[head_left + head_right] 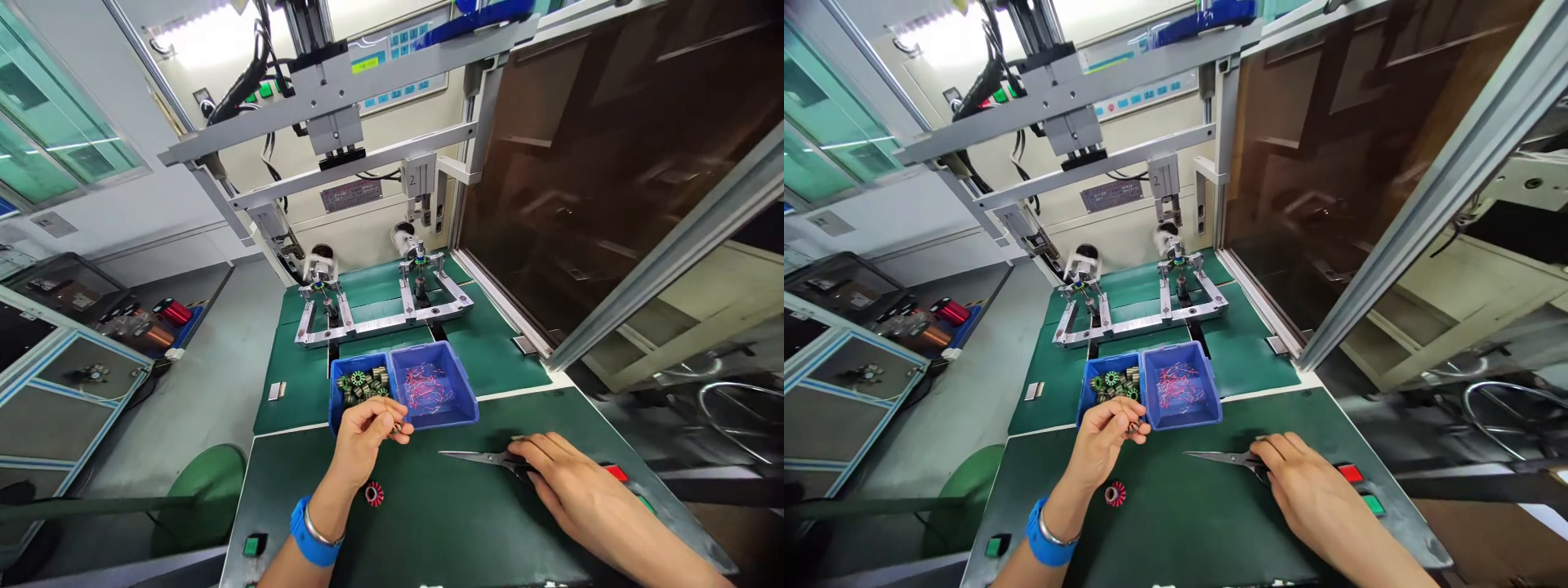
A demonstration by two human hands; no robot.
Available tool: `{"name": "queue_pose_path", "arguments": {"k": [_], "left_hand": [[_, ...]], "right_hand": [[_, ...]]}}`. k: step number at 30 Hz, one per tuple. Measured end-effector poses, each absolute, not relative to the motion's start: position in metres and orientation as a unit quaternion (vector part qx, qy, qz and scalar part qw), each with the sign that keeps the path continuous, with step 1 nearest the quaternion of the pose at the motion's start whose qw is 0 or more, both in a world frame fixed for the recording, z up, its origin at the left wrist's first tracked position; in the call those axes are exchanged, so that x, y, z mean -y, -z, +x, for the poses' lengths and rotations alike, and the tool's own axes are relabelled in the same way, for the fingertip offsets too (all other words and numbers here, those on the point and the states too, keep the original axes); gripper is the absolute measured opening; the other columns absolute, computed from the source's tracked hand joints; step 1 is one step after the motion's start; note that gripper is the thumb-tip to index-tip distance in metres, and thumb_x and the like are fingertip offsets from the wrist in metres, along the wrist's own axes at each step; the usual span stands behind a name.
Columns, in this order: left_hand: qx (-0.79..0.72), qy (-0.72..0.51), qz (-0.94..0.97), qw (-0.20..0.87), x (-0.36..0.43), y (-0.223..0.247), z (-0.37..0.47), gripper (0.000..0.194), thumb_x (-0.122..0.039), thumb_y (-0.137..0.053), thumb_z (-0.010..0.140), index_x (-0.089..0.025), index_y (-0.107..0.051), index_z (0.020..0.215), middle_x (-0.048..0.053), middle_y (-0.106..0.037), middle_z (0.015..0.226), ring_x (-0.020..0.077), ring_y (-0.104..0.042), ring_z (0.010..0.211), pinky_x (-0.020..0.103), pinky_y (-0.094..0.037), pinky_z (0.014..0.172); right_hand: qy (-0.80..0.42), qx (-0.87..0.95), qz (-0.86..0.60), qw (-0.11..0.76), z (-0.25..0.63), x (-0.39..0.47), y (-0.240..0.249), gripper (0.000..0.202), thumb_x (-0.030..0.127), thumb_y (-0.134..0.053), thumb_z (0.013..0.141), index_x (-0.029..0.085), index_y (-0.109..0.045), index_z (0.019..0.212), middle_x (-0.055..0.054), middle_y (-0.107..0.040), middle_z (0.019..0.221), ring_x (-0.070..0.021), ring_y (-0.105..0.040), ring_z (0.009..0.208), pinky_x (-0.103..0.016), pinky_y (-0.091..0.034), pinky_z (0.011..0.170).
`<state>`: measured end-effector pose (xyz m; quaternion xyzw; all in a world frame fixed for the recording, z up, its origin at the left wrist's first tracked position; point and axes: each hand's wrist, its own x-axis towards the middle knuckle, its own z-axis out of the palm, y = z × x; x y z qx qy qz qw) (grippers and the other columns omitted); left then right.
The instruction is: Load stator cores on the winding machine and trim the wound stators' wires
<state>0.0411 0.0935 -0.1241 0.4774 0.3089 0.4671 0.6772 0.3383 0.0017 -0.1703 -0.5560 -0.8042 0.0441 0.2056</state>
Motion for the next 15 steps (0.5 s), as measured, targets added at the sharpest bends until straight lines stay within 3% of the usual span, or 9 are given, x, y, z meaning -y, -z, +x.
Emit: {"name": "queue_pose_path", "arguments": {"k": [5, 10, 15], "left_hand": [[-0.318, -0.48, 0.453, 0.681, -0.093, 0.12, 0.041, 0.032, -0.041, -0.078, 0.083, -0.011, -0.07, 0.077, 0.01, -0.063, 0.096, 0.0185, -0.068, 0.074, 0.025, -0.058, 0.063], [-0.316, -0.49, 0.435, 0.687, -0.092, 0.117, 0.044, 0.031, -0.04, -0.079, 0.082, -0.011, -0.069, 0.078, 0.009, -0.063, 0.097, 0.0187, -0.067, 0.076, 0.03, -0.059, 0.071], [-0.308, -0.496, 0.43, 0.689, -0.092, 0.112, 0.055, 0.029, -0.038, -0.077, 0.084, -0.013, -0.065, 0.075, 0.007, -0.06, 0.095, 0.0236, -0.062, 0.099, 0.039, -0.056, 0.088]], "right_hand": [[-0.045, 0.81, -0.544, 0.216, 0.349, 0.005, 0.173, 0.031, 0.018, -0.045, 0.089, 0.02, -0.068, 0.11, -0.01, -0.071, 0.1, -0.0244, -0.071, 0.088, -0.036, -0.063, 0.075], [-0.304, 0.74, -0.552, 0.234, 0.367, 0.02, 0.142, 0.03, 0.038, -0.056, 0.092, 0.032, -0.066, 0.119, -0.007, -0.07, 0.109, -0.0208, -0.07, 0.095, -0.027, -0.06, 0.082], [-0.505, 0.636, -0.504, 0.294, 0.347, -0.008, 0.104, 0.039, 0.032, -0.063, 0.085, 0.024, -0.066, 0.123, -0.006, -0.062, 0.092, -0.018, -0.065, 0.083, -0.029, -0.058, 0.076]]}}
